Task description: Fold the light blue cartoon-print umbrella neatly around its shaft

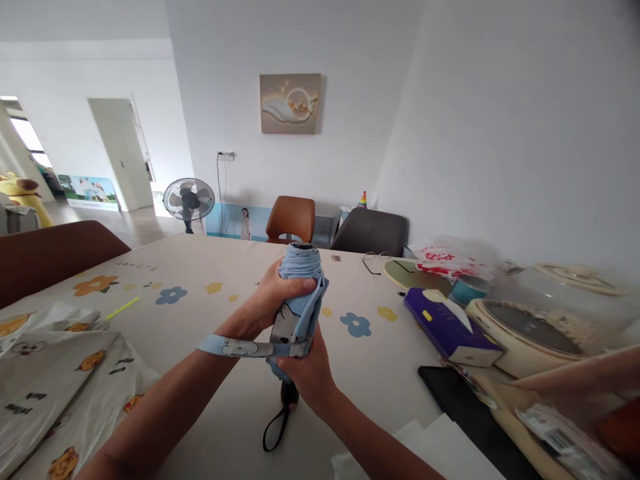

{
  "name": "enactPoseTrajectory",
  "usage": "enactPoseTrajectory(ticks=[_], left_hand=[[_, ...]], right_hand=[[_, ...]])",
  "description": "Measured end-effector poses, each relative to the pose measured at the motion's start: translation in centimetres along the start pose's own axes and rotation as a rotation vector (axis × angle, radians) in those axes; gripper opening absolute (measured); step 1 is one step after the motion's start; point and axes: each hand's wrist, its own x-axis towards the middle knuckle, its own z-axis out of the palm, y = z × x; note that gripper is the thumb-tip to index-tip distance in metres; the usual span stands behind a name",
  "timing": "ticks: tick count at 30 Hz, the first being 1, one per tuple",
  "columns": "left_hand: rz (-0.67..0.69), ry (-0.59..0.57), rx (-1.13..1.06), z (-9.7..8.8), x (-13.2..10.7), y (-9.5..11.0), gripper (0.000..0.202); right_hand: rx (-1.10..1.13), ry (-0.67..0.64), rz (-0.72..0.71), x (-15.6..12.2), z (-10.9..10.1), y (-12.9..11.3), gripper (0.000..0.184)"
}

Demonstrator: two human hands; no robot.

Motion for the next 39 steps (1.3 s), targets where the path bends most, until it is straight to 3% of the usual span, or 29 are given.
enactPoseTrajectory(ticks=[5,8,10,13,15,19,22,26,30,34,37,39], left_hand=[[-0.002,0.164,0.069,0.7,-0.2,0.1,0.035],[-0.065,0.296,0.064,0.6,0.1,-0.2,0.031],[-0.165,0.305,-0.025,0.2,0.4,-0.4,0.029],[-0.354,0.184,-0.266,-0.7,0.9,-0.4,0.028],[-0.401,0.052,-0.441,-1.1,1.1,-0.5,0.031],[-0.272,-0.174,-0.69,-1.4,1.2,-1.4,0.047],[-0.211,-0.187,-0.773,-1.3,1.1,-1.9,0.044],[-0.188,-0.123,-0.724,-1.1,1.0,-1.8,0.025],[-0.206,-0.066,-0.611,-1.3,1.1,-1.4,0.016],[-0.181,-0.003,-0.434,-1.4,1.2,-1.4,0.015],[-0.153,0.034,-0.339,-1.2,1.2,-1.3,0.018],[-0.127,0.052,-0.305,-1.0,1.1,-1.1,0.018]], right_hand=[[0.045,-0.038,0.145,0.1,0.2,-1.6,0.04],[0.168,-0.165,0.236,0.2,-0.2,-2.4,0.029],[0.293,-0.29,0.354,0.2,-0.5,-2.8,0.02],[0.521,-0.522,0.518,0.0,-0.9,-3.1,0.019],[0.649,-0.627,0.56,-0.1,-0.9,-3.2,0.019],[0.831,-0.752,0.586,0.1,-0.9,-3.2,0.024],[0.885,-0.819,0.599,0.4,-1.1,-3.1,0.025],[0.774,-0.814,0.553,0.9,-1.8,-3.0,0.03],[0.591,-0.69,0.488,1.4,-2.4,-3.7,0.037],[0.464,-0.563,0.497,1.8,-2.6,-4.1,0.034],[0.442,-0.543,0.482,1.9,-2.6,-4.2,0.046],[0.339,-0.543,0.44,2.1,-2.7,-4.4,0.044]])
